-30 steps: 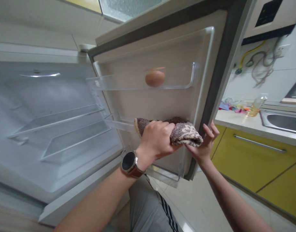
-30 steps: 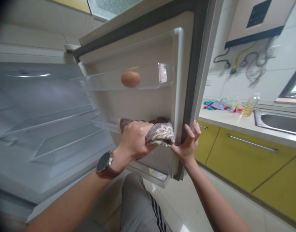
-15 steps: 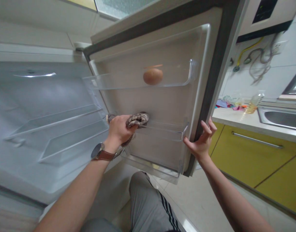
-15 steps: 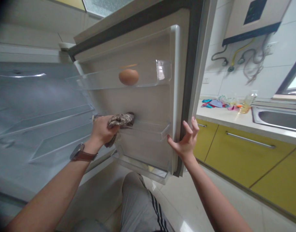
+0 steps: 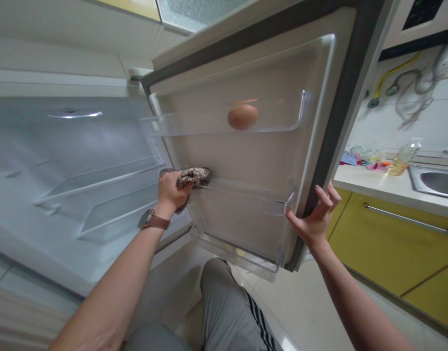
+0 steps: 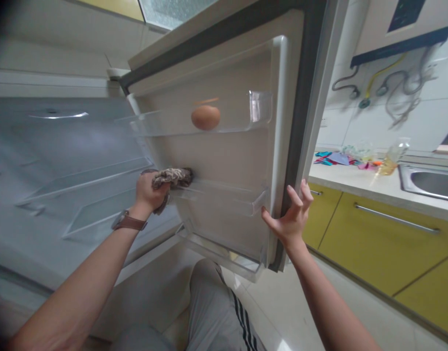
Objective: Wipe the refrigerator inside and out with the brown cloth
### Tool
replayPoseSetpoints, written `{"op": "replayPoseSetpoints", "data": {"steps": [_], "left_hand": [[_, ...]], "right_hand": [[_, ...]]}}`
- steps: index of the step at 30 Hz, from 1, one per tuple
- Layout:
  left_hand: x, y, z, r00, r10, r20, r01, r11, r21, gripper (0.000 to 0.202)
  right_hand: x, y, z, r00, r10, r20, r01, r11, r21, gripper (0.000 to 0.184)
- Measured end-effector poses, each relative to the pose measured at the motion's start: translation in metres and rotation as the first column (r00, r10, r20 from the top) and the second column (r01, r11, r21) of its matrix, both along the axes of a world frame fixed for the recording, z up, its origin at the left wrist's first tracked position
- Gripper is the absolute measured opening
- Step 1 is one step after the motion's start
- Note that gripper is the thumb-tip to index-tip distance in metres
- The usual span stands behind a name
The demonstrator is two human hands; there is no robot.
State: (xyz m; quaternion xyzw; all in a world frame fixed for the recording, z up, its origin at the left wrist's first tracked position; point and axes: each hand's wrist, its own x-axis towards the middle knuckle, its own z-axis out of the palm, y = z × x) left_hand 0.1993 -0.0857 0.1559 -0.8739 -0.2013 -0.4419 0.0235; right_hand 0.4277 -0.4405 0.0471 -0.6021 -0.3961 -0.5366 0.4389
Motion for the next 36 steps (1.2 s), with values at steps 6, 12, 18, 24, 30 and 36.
{"op": "replayPoseSetpoints", "data": {"steps": [6,12,18,24,30,36], "left_hand": [[0.006,-0.003,-0.007,0.995,-0.055,0.085,0.051,0.998,0.043,0.045],[0.01,-0.002,-0.01,0.993,-0.047,0.105,0.041,0.997,0.059,0.045],[0.017,-0.006,-0.011,0.993,-0.021,0.112,0.016,0.998,0.053,0.04],[0.025,-0.015,-0.012,0.993,0.006,0.122,-0.013,0.998,0.056,0.048],[0.034,-0.022,-0.013,0.993,0.037,0.115,-0.045,0.997,0.069,0.056],[0.039,-0.027,-0.015,0.995,0.023,0.1,-0.031,0.996,0.08,0.059]], "right_hand": [[0.008,-0.001,-0.002,0.999,0.029,-0.021,-0.029,0.999,0.014,0.096],[0.02,0.003,-0.003,0.998,0.037,-0.042,-0.037,0.999,0.019,0.092],[0.038,0.009,-0.001,0.999,0.016,-0.045,-0.015,1.0,0.008,0.089],[0.061,0.012,-0.002,0.995,0.081,-0.063,-0.079,0.997,0.025,0.089],[0.087,0.015,-0.007,0.987,0.102,-0.123,-0.101,0.995,0.02,0.092],[0.105,0.015,-0.011,0.988,0.123,-0.096,-0.122,0.992,0.017,0.094]]}}
